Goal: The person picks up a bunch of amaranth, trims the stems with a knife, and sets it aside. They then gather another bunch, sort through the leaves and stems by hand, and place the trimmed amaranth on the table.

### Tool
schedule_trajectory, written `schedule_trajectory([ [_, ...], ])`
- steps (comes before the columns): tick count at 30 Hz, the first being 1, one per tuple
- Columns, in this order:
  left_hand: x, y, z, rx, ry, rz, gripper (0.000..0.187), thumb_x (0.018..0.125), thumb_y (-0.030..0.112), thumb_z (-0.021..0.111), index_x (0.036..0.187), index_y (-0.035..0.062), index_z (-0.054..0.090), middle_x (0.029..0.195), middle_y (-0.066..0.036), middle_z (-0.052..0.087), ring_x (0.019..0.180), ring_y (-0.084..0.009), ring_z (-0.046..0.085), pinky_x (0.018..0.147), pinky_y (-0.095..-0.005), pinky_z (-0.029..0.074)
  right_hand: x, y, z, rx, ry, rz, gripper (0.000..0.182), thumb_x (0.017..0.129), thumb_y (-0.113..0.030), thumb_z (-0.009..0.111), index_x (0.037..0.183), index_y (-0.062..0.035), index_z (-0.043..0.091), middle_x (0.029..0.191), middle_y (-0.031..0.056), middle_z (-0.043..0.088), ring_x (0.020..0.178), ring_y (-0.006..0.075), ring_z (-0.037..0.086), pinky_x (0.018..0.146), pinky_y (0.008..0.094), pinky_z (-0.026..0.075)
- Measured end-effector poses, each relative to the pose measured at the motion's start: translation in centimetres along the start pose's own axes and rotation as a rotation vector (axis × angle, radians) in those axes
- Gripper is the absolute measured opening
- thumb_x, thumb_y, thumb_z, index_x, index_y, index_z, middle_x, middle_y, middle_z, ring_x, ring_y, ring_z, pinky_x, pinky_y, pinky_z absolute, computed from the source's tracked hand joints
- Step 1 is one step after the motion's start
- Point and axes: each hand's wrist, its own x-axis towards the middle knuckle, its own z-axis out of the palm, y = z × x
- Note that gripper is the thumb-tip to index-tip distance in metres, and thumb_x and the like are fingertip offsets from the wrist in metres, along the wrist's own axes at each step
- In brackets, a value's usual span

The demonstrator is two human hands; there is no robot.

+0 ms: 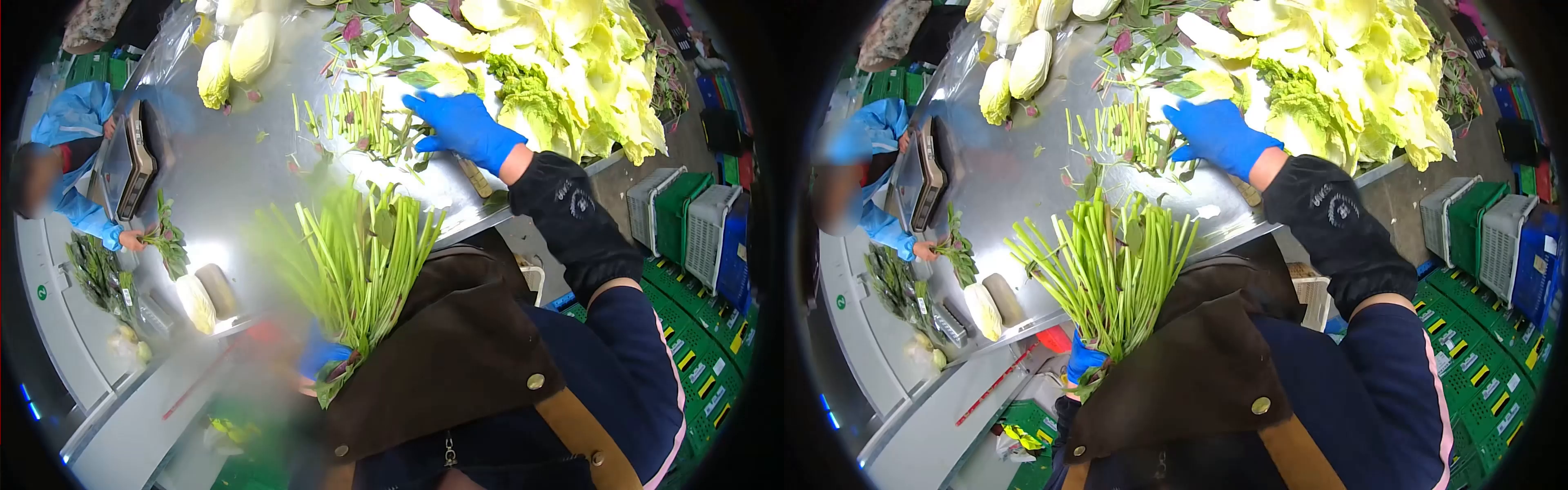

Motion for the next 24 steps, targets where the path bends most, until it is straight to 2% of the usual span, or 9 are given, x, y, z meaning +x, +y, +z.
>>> schedule_trajectory([
  [3,0.4,0.9,1.7,-0.013,0.039,-0.003,0.101,0.052,-0.005,0.078,0.140,0.0061,0.029,0.135,-0.012,0.043,0.124,-0.0278,0.043,0.103,-0.0426,0.036,-2.0,-2.9,0.2,0.619,0.048,-0.083,0.080,0.075,-0.036,0.073,0.141,-0.0153,0.032,0.129,0.0109,0.052,0.109,0.0275,0.053,0.092,0.0360,0.042],
  [7,1.0,0.6,0.9,-0.008,-0.024,0.050,0.100,0.053,-0.006,0.077,0.140,0.0061,0.029,0.137,-0.012,0.041,0.125,-0.0273,0.043,0.103,-0.0424,0.037,-5.1,-4.8,5.6,0.331,-0.178,-0.292,0.078,0.070,-0.023,0.077,0.137,-0.0125,0.039,0.123,0.0120,0.055,0.112,0.0236,0.051,0.097,0.0373,0.039],
  [9,0.8,3.1,4.0,0.454,-0.218,0.166,0.055,0.096,0.034,0.037,0.142,0.0061,0.025,0.135,-0.027,0.037,0.113,-0.0374,0.051,0.088,-0.0442,0.049,-3.6,-2.9,5.2,0.769,-0.152,-0.142,0.034,0.069,-0.012,0.071,0.103,-0.0050,0.066,0.087,0.0103,0.068,0.078,0.0142,0.065,0.071,0.0299,0.051],
  [10,0.7,3.0,3.7,0.484,-0.231,0.141,0.056,0.096,0.036,0.036,0.141,0.0055,0.025,0.134,-0.028,0.037,0.113,-0.0382,0.051,0.089,-0.0448,0.048,-1.5,-0.1,5.0,0.836,0.113,-0.332,0.025,0.072,-0.007,0.069,0.097,-0.0045,0.068,0.078,0.0071,0.068,0.070,0.0085,0.062,0.062,0.0235,0.050],
  [13,0.4,3.0,2.6,0.580,-0.260,0.080,0.058,0.096,0.039,0.034,0.141,0.0037,0.026,0.133,-0.030,0.038,0.111,-0.0405,0.052,0.092,-0.0465,0.046,-0.8,-0.1,-0.3,0.821,0.218,0.074,0.021,0.076,-0.005,0.066,0.097,-0.0026,0.068,0.084,0.0064,0.068,0.075,0.0102,0.064,0.066,0.0236,0.052],
  [18,2.0,3.7,3.8,0.188,-0.172,-0.112,0.078,0.070,0.003,0.063,0.139,0.0026,0.028,0.133,-0.016,0.043,0.117,-0.0277,0.049,0.102,-0.0416,0.038,1.1,-4.9,3.6,0.802,-0.473,-0.201,0.056,0.081,-0.016,0.065,0.132,-0.0053,0.044,0.125,0.0093,0.053,0.110,0.0145,0.051,0.092,0.0288,0.042],
  [19,2.3,4.2,4.5,0.197,-0.139,-0.155,0.099,0.056,-0.008,0.077,0.140,0.0050,0.028,0.135,-0.009,0.043,0.123,-0.0221,0.045,0.104,-0.0395,0.035,0.5,-6.4,3.4,0.720,-0.595,-0.260,0.059,0.082,-0.024,0.065,0.133,-0.0054,0.042,0.125,0.0070,0.053,0.104,0.0160,0.053,0.090,0.0284,0.043],
  [21,2.3,3.0,3.9,0.165,-0.180,-0.074,0.063,0.086,0.010,0.057,0.139,0.0000,0.026,0.134,-0.022,0.040,0.119,-0.0303,0.048,0.100,-0.0443,0.041,0.0,-6.2,5.1,0.843,-0.809,-0.313,0.054,0.084,-0.028,0.064,0.130,-0.0044,0.047,0.116,0.0066,0.059,0.097,0.0164,0.056,0.087,0.0275,0.044],
  [24,2.7,6.7,9.0,-0.114,-0.074,-0.136,0.102,0.056,-0.011,0.078,0.140,0.0028,0.022,0.135,-0.015,0.040,0.125,-0.0271,0.041,0.104,-0.0436,0.037,-1.2,-7.9,2.0,0.578,-1.019,-0.305,0.043,0.085,-0.028,0.062,0.120,-0.0024,0.056,0.102,0.0063,0.064,0.089,0.0133,0.058,0.081,0.0252,0.046],
])
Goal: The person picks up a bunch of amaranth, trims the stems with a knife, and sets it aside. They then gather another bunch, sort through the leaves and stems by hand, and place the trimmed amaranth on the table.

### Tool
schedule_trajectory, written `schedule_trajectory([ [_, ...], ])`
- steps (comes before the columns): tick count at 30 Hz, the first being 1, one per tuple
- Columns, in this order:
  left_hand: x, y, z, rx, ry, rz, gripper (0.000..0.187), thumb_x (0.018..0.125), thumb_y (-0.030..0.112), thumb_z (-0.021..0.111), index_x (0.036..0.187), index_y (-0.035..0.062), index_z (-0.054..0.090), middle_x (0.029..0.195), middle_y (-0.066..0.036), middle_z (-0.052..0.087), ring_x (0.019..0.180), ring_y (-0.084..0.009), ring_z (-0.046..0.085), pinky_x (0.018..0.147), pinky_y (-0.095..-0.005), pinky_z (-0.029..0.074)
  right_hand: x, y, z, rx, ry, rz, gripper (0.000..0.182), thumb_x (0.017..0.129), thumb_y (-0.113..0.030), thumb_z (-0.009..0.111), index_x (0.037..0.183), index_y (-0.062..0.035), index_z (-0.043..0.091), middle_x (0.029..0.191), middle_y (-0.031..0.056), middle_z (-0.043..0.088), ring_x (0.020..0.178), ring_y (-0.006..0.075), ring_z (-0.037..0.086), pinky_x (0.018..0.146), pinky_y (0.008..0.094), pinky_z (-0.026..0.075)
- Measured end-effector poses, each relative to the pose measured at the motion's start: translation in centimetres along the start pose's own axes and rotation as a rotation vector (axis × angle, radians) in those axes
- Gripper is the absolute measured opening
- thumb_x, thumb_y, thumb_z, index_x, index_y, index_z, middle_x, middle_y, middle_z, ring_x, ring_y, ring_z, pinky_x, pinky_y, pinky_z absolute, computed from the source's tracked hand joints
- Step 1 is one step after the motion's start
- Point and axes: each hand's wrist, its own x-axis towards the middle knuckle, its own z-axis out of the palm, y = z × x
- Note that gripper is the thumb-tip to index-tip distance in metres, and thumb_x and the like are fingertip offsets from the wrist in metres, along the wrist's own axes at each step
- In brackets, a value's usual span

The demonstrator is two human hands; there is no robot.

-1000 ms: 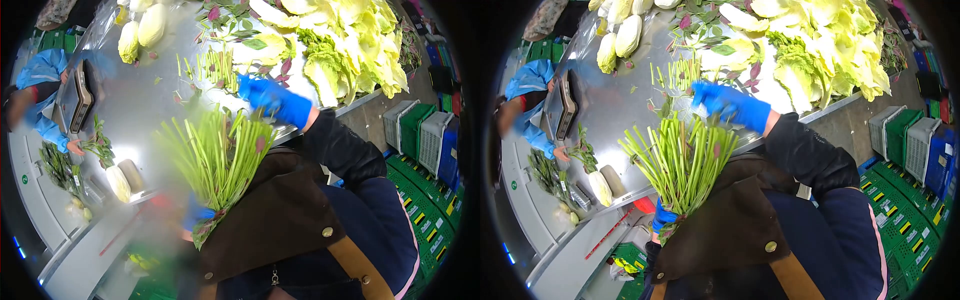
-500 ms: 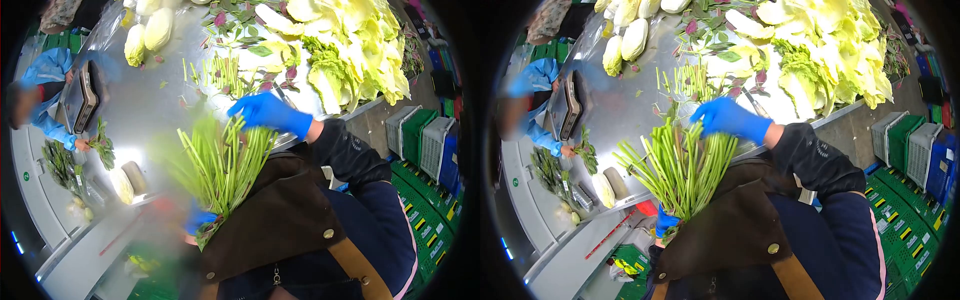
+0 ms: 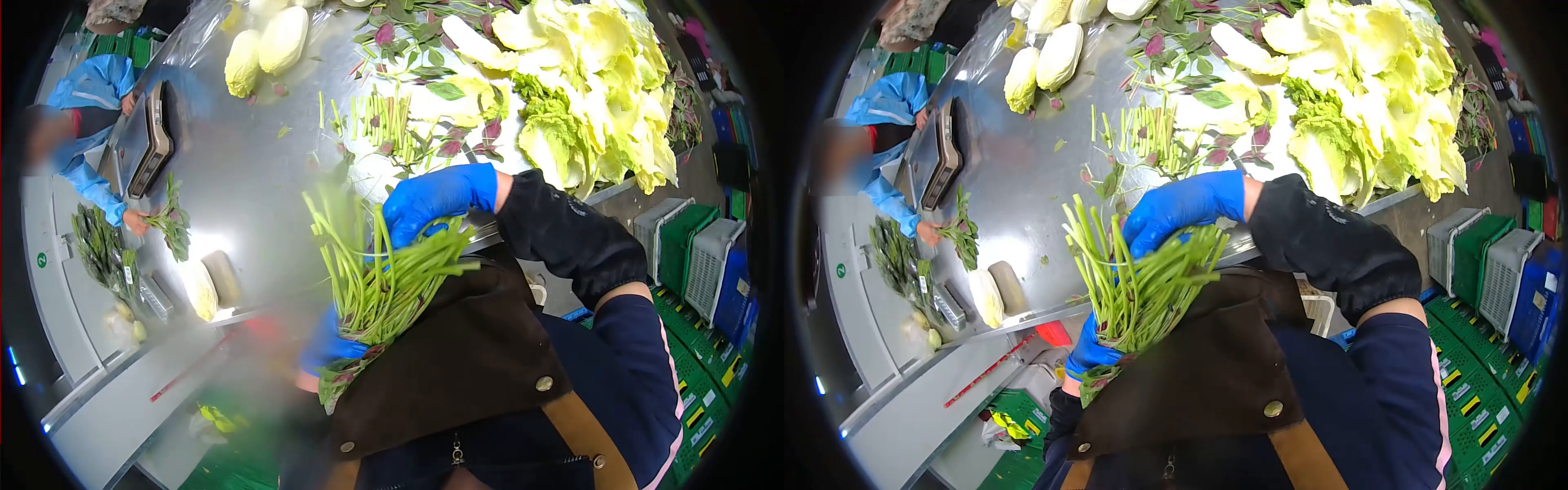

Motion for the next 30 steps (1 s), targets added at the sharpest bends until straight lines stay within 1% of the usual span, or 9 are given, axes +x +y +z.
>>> schedule_trajectory([
  [4,-1.3,-1.7,-2.5,0.159,0.098,-0.060,0.103,0.062,-0.011,0.075,0.142,0.0083,0.015,0.138,-0.013,0.035,0.126,-0.0272,0.040,0.105,-0.0444,0.037,-1.5,3.7,-3.0,-0.024,0.646,-0.523,0.029,0.086,-0.025,0.060,0.104,-0.0014,0.063,0.090,0.0040,0.064,0.074,0.0084,0.056,0.063,0.0209,0.045],
  [6,-1.5,-2.1,-2.8,0.073,0.064,-0.009,0.100,0.063,-0.008,0.077,0.142,0.0073,0.018,0.138,-0.013,0.036,0.125,-0.0263,0.041,0.104,-0.0435,0.037,-3.0,5.2,-7.1,0.880,0.547,-0.537,0.026,0.086,-0.022,0.058,0.102,-0.0014,0.064,0.091,0.0042,0.065,0.068,0.0082,0.055,0.057,0.0187,0.043],
  [7,-1.6,-2.2,-2.9,0.033,0.044,0.012,0.098,0.063,-0.006,0.078,0.141,0.0068,0.020,0.138,-0.013,0.037,0.125,-0.0259,0.041,0.104,-0.0431,0.037,-2.6,5.3,-8.2,0.395,0.748,-0.275,0.028,0.087,-0.021,0.057,0.108,-0.0022,0.061,0.096,0.0058,0.065,0.077,0.0090,0.058,0.066,0.0191,0.046],
  [13,0.1,-0.1,-1.2,0.377,-0.065,-0.076,0.101,0.058,-0.001,0.078,0.142,0.0058,0.023,0.141,-0.009,0.036,0.129,-0.0230,0.037,0.107,-0.0403,0.030,4.3,1.0,-1.2,-0.202,-0.186,-0.230,0.032,0.084,-0.025,0.062,0.107,-0.0016,0.062,0.099,0.0073,0.066,0.086,0.0158,0.061,0.076,0.0303,0.047],
  [16,-0.2,-0.5,-1.5,0.160,-0.043,-0.047,0.100,0.058,-0.001,0.076,0.143,0.0052,0.022,0.142,-0.008,0.035,0.129,-0.0235,0.037,0.107,-0.0399,0.029,4.2,1.8,-0.4,-0.255,-0.084,-0.256,0.030,0.083,-0.024,0.063,0.099,0.0007,0.064,0.096,0.0084,0.066,0.083,0.0150,0.061,0.076,0.0299,0.047],
  [21,-1.3,-1.4,-0.5,0.261,0.171,-0.039,0.104,0.054,-0.006,0.072,0.143,0.0074,0.021,0.142,-0.007,0.035,0.129,-0.0228,0.037,0.108,-0.0392,0.029,-0.8,1.3,-5.8,0.526,0.831,-0.259,0.023,0.082,-0.021,0.060,0.099,-0.0092,0.069,0.086,-0.0015,0.068,0.062,0.0072,0.057,0.058,0.0230,0.046],
  [23,-1.4,-0.7,0.1,0.096,0.137,-0.048,0.103,0.053,-0.008,0.069,0.143,0.0085,0.021,0.142,-0.006,0.035,0.130,-0.0226,0.036,0.108,-0.0391,0.028,-1.3,1.6,-6.5,-0.921,0.832,0.208,0.024,0.083,-0.027,0.061,0.096,-0.0083,0.070,0.084,0.0047,0.067,0.065,0.0133,0.060,0.061,0.0273,0.048],
  [26,-0.9,-0.8,-0.3,0.114,0.066,-0.045,0.101,0.053,-0.010,0.065,0.143,0.0067,0.022,0.141,-0.006,0.037,0.129,-0.0226,0.037,0.108,-0.0385,0.028,-1.1,-2.9,-2.7,-0.369,1.085,-0.420,0.035,0.079,-0.039,0.064,0.090,-0.0064,0.069,0.082,0.0119,0.065,0.072,0.0240,0.062,0.067,0.0341,0.050],
  [30,-0.4,-0.8,-0.6,0.236,-0.022,0.024,0.099,0.052,-0.009,0.066,0.142,0.0047,0.026,0.138,-0.007,0.040,0.128,-0.0212,0.039,0.107,-0.0381,0.029,-1.3,-5.8,0.4,-1.068,0.563,0.055,0.056,0.071,-0.051,0.068,0.105,-0.0063,0.065,0.114,0.0146,0.060,0.108,0.0310,0.054,0.090,0.0378,0.044],
])
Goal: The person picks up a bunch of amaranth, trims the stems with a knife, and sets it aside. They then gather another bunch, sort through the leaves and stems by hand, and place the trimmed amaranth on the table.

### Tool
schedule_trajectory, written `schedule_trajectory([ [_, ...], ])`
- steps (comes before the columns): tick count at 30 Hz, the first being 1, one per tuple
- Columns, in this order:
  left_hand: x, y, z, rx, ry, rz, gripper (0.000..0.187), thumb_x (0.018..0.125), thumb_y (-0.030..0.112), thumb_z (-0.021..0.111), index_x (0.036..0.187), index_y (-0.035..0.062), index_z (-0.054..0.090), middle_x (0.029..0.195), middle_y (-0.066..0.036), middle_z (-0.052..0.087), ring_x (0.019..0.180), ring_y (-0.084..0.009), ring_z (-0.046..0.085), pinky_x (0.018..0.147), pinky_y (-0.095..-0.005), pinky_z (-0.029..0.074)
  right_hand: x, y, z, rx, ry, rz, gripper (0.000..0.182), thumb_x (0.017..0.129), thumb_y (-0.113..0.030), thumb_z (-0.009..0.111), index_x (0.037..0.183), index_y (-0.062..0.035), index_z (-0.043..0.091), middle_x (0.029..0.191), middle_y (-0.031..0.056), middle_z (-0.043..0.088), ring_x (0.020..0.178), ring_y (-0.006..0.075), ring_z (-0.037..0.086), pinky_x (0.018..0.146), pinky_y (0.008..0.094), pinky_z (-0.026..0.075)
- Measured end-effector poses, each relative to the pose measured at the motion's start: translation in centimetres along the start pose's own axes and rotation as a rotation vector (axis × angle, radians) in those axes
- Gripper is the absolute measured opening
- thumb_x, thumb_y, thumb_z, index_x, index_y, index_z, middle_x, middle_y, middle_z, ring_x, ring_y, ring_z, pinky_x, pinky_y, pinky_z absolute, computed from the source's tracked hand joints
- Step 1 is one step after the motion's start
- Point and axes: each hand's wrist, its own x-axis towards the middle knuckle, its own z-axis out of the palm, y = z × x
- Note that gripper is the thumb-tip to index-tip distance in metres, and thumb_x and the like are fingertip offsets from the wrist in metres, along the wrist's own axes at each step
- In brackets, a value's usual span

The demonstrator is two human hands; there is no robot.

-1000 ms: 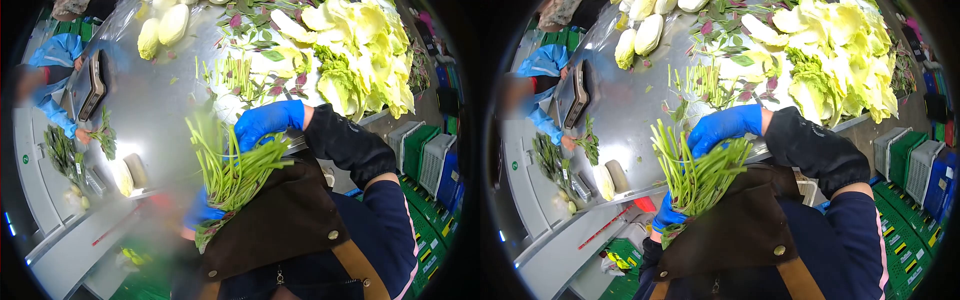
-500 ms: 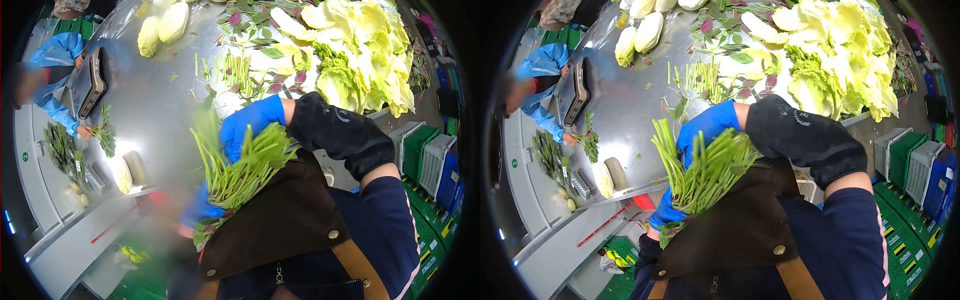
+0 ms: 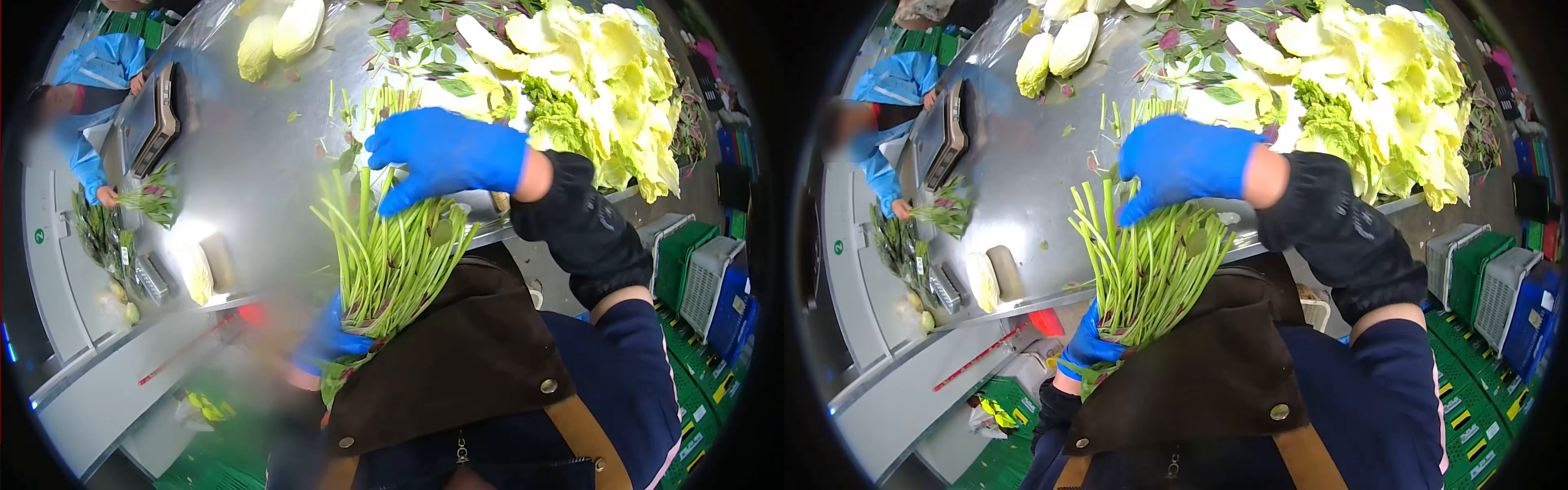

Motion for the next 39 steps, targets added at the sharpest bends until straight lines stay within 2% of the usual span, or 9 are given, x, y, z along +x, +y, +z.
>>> schedule_trajectory([
  [6,0.2,0.4,0.2,0.045,-0.015,-0.074,0.105,0.055,-0.003,0.077,0.143,0.0046,0.020,0.137,-0.010,0.040,0.127,-0.0228,0.039,0.105,-0.0392,0.033,3.1,-0.8,4.8,0.403,-0.379,-0.343,0.048,0.073,-0.044,0.067,0.100,-0.0047,0.066,0.096,0.0161,0.066,0.084,0.0303,0.061,0.075,0.0368,0.047],
  [9,-0.1,0.1,0.3,0.029,-0.024,-0.011,0.103,0.058,-0.007,0.077,0.142,0.0045,0.019,0.136,-0.011,0.040,0.126,-0.0232,0.039,0.104,-0.0379,0.036,2.7,-0.9,3.8,0.346,-0.373,-0.170,0.033,0.077,-0.029,0.064,0.099,-0.0034,0.065,0.081,0.0173,0.064,0.069,0.0235,0.060,0.065,0.0358,0.047],
  [12,-0.8,-0.6,-0.5,0.006,0.042,-0.078,0.103,0.061,-0.008,0.078,0.143,0.0092,0.017,0.140,-0.012,0.034,0.127,-0.0251,0.038,0.101,-0.0408,0.040,1.4,3.3,5.1,0.817,0.160,-0.353,0.024,0.081,-0.021,0.060,0.098,-0.0055,0.067,0.066,0.0052,0.062,0.056,0.0156,0.055,0.056,0.0279,0.045],
  [16,-1.5,-2.2,-2.2,-0.082,0.125,-0.191,0.104,0.064,-0.009,0.076,0.143,0.0189,0.015,0.145,-0.011,0.021,0.128,-0.0302,0.034,0.097,-0.0509,0.044,1.2,9.4,6.3,1.145,0.050,0.211,0.031,0.091,-0.029,0.052,0.113,-0.0102,0.064,0.085,0.0042,0.064,0.066,0.0117,0.055,0.062,0.0202,0.046],
  [21,-0.5,-4.6,-4.9,-0.124,-0.154,0.016,0.092,0.073,-0.012,0.067,0.143,0.0168,0.015,0.144,-0.009,0.025,0.130,-0.0299,0.032,0.098,-0.0481,0.045,0.0,7.8,14.6,1.668,-0.424,0.476,0.044,0.094,-0.041,0.047,0.120,-0.0071,0.056,0.108,0.0005,0.063,0.096,0.0091,0.058,0.087,0.0291,0.047],
  [23,-0.4,-4.8,-5.4,-0.028,-0.218,0.118,0.089,0.073,-0.012,0.066,0.143,0.0142,0.017,0.144,-0.010,0.025,0.131,-0.0287,0.032,0.097,-0.0474,0.046,-2.7,3.3,11.7,1.840,-0.220,0.511,0.052,0.093,-0.051,0.042,0.110,-0.0051,0.061,0.100,0.0059,0.066,0.079,0.0100,0.063,0.073,0.0260,0.052],
  [29,-1.9,-4.4,-3.5,-0.526,0.272,-0.095,0.082,0.075,-0.003,0.065,0.143,0.0108,0.021,0.144,-0.013,0.029,0.127,-0.0282,0.039,0.087,-0.0433,0.051,-2.9,1.9,9.0,1.347,-0.082,0.526,0.050,0.091,-0.053,0.044,0.093,-0.0069,0.065,0.070,0.0033,0.066,0.052,0.0080,0.058,0.047,0.0212,0.045],
  [34,-2.3,-5.1,-3.9,0.014,0.005,0.137,0.066,0.088,0.003,0.049,0.144,0.0096,0.015,0.145,-0.023,0.022,0.109,-0.0354,0.053,0.079,-0.0448,0.053,-3.1,2.2,9.7,1.292,-0.012,0.557,0.052,0.089,-0.055,0.045,0.094,-0.0089,0.066,0.075,0.0013,0.067,0.057,0.0073,0.058,0.047,0.0202,0.042],
  [39,-2.3,-7.1,-4.3,-0.253,-0.098,0.285,0.051,0.088,0.003,0.050,0.136,0.0038,0.034,0.113,-0.028,0.053,0.098,-0.0368,0.059,0.089,-0.0474,0.046,-4.0,3.8,10.1,1.247,-0.125,0.451,0.051,0.090,-0.053,0.045,0.092,-0.0078,0.069,0.079,0.0025,0.068,0.064,0.0097,0.060,0.060,0.0253,0.046],
])
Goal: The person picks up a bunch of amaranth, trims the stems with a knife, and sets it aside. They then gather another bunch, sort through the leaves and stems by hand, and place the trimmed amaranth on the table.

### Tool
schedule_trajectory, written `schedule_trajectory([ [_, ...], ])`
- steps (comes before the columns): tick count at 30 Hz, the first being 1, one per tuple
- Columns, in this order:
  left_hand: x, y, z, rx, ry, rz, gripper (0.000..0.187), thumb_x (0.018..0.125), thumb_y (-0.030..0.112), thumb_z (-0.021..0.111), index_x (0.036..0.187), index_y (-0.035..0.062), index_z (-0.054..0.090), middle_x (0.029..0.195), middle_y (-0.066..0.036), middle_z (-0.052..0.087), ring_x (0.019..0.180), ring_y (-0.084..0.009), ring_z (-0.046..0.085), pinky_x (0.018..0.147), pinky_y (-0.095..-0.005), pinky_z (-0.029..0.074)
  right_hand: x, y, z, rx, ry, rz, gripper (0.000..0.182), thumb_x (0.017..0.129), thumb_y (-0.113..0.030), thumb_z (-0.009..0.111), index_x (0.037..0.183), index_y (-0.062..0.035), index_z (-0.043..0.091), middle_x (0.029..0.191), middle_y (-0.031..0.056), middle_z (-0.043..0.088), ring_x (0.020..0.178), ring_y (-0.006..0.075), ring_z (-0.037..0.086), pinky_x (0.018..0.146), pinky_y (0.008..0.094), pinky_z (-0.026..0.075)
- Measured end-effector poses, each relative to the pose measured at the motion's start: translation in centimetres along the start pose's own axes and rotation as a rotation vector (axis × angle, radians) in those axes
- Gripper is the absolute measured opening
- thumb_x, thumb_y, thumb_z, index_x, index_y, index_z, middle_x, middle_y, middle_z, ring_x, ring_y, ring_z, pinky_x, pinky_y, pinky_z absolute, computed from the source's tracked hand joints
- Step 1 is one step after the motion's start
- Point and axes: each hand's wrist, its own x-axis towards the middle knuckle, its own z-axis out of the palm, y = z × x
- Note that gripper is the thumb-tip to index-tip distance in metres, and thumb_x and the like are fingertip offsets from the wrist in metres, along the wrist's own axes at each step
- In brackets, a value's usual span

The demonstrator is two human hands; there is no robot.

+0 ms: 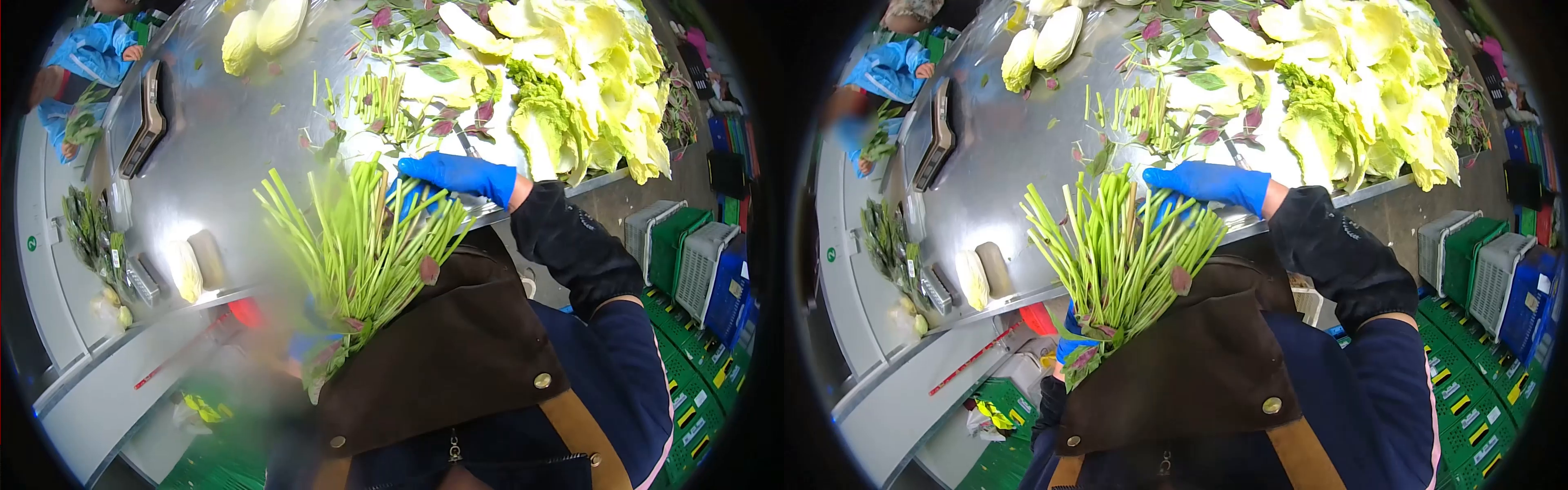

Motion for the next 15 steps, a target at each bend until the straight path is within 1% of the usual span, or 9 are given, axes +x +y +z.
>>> schedule_trajectory([
  [2,-0.6,-0.2,-0.5,-0.066,0.025,-0.012,0.046,0.087,0.003,0.051,0.132,0.0013,0.040,0.096,-0.025,0.063,0.100,-0.0356,0.060,0.094,-0.0502,0.042,-0.9,-0.8,0.1,-0.237,0.268,-0.303,0.034,0.086,-0.039,0.059,0.084,-0.0066,0.070,0.085,0.0033,0.068,0.075,0.0146,0.062,0.067,0.0296,0.048],
  [4,-1.5,-0.6,-1.2,0.127,0.126,-0.049,0.052,0.084,0.005,0.055,0.133,0.0026,0.037,0.106,-0.022,0.058,0.104,-0.0338,0.057,0.095,-0.0488,0.042,-1.2,-2.1,0.5,-0.737,0.664,-0.681,0.021,0.079,-0.030,0.067,0.085,-0.0093,0.069,0.082,0.0045,0.067,0.077,0.0205,0.061,0.067,0.0328,0.048],
  [6,-1.6,0.0,-1.5,0.266,0.163,-0.102,0.075,0.074,0.003,0.068,0.139,0.0065,0.030,0.128,-0.016,0.043,0.117,-0.0305,0.048,0.093,-0.0430,0.046,-1.4,-2.8,2.3,-0.631,0.392,-0.989,0.015,0.073,-0.023,0.070,0.084,-0.0126,0.068,0.086,0.0035,0.065,0.076,0.0224,0.060,0.066,0.0357,0.047],
  [7,-1.2,0.4,-2.1,0.388,0.047,-0.087,0.084,0.070,0.002,0.073,0.140,0.0076,0.027,0.135,-0.013,0.038,0.121,-0.0285,0.045,0.093,-0.0411,0.046,-2.4,-4.5,4.9,-0.769,0.395,-1.003,0.018,0.073,-0.021,0.069,0.088,-0.0125,0.066,0.091,0.0043,0.064,0.081,0.0235,0.060,0.070,0.0368,0.048],
  [8,-0.8,0.7,-2.8,0.504,-0.066,-0.057,0.093,0.066,0.001,0.077,0.142,0.0088,0.025,0.142,-0.011,0.034,0.125,-0.0266,0.041,0.092,-0.0392,0.047,-2.1,-6.2,6.0,-0.882,0.206,-1.141,0.024,0.074,-0.020,0.068,0.096,-0.0131,0.063,0.102,0.0066,0.062,0.093,0.0259,0.059,0.080,0.0364,0.048],
  [9,-0.3,0.4,-4.4,0.681,-0.296,0.016,0.095,0.064,0.001,0.078,0.142,0.0086,0.025,0.142,-0.010,0.034,0.127,-0.0247,0.039,0.094,-0.0393,0.046,-1.5,-7.1,7.0,-0.966,0.090,-1.263,0.047,0.071,-0.029,0.070,0.114,-0.0114,0.060,0.124,0.0117,0.053,0.107,0.0300,0.054,0.086,0.0396,0.047],
  [11,1.4,2.3,-1.5,0.639,-0.161,-0.177,0.093,0.066,0.000,0.077,0.142,0.0074,0.024,0.141,-0.009,0.034,0.129,-0.0201,0.034,0.100,-0.0372,0.038,0.9,-8.0,8.5,-0.989,0.116,-1.285,0.056,0.071,-0.038,0.070,0.118,-0.0101,0.057,0.128,0.0140,0.050,0.110,0.0323,0.051,0.090,0.0407,0.044],
  [13,3.9,4.4,1.7,0.562,-0.168,-0.299,0.091,0.068,0.000,0.075,0.143,0.0065,0.023,0.141,-0.008,0.034,0.130,-0.0170,0.031,0.104,-0.0348,0.032,3.0,-7.2,8.1,-1.050,0.040,-1.185,0.071,0.071,-0.054,0.067,0.123,-0.0067,0.053,0.125,0.0178,0.052,0.111,0.0335,0.051,0.093,0.0397,0.042],
  [15,5.8,6.6,4.1,0.418,-0.285,-0.387,0.090,0.070,0.000,0.072,0.144,0.0061,0.021,0.142,-0.007,0.034,0.131,-0.0157,0.030,0.107,-0.0324,0.027,2.5,-9.4,6.4,-1.213,-0.684,0.066,0.077,0.073,-0.059,0.065,0.126,-0.0054,0.050,0.121,0.0191,0.055,0.109,0.0316,0.053,0.094,0.0367,0.041],
])
